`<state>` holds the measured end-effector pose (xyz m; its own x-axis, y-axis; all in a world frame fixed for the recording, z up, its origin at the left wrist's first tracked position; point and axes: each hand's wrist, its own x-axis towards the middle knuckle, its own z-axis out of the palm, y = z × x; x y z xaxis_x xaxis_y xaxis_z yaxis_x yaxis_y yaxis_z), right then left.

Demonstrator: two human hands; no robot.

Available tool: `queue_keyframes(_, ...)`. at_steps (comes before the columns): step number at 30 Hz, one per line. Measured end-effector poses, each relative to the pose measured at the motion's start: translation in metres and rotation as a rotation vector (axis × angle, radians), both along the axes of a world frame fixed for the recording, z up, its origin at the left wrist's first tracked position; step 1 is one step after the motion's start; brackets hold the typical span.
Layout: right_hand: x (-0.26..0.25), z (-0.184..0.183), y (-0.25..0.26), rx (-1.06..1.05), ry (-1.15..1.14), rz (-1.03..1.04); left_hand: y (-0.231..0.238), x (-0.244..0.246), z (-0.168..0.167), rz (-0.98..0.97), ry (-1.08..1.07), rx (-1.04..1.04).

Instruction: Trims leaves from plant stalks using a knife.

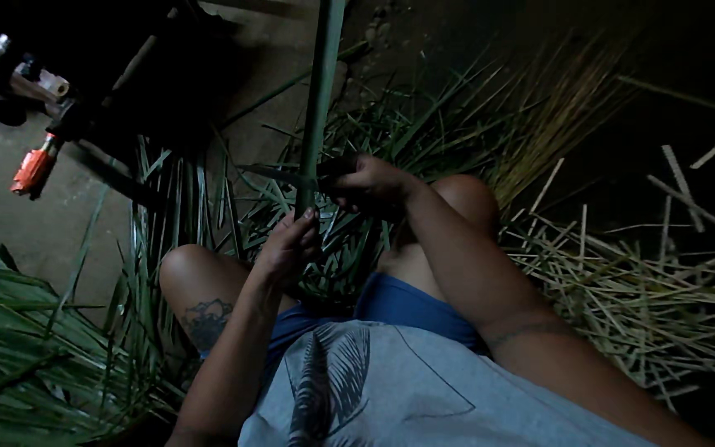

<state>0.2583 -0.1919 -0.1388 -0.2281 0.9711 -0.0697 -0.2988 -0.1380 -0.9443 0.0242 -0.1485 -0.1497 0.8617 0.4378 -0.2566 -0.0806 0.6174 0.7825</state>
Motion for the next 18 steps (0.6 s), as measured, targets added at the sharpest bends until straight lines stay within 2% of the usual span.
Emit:
queue_keyframes(9, 0.000, -0.003, 0.002, 0.039, -0.017, -0.008, 0.001, -0.002, 0.000, -0.035, -0.031, -0.044)
queue_keyframes(15, 0.010, -0.003, 0.005, 0.093, -0.006, -0.146, -0.011, -0.002, -0.009, -0.066, -0.017, -0.045)
queue_keyframes(18, 0.013, -0.009, 0.008, 0.102, 0.018, -0.124, -0.010, -0.001, -0.004, -0.033, 0.093, 0.074)
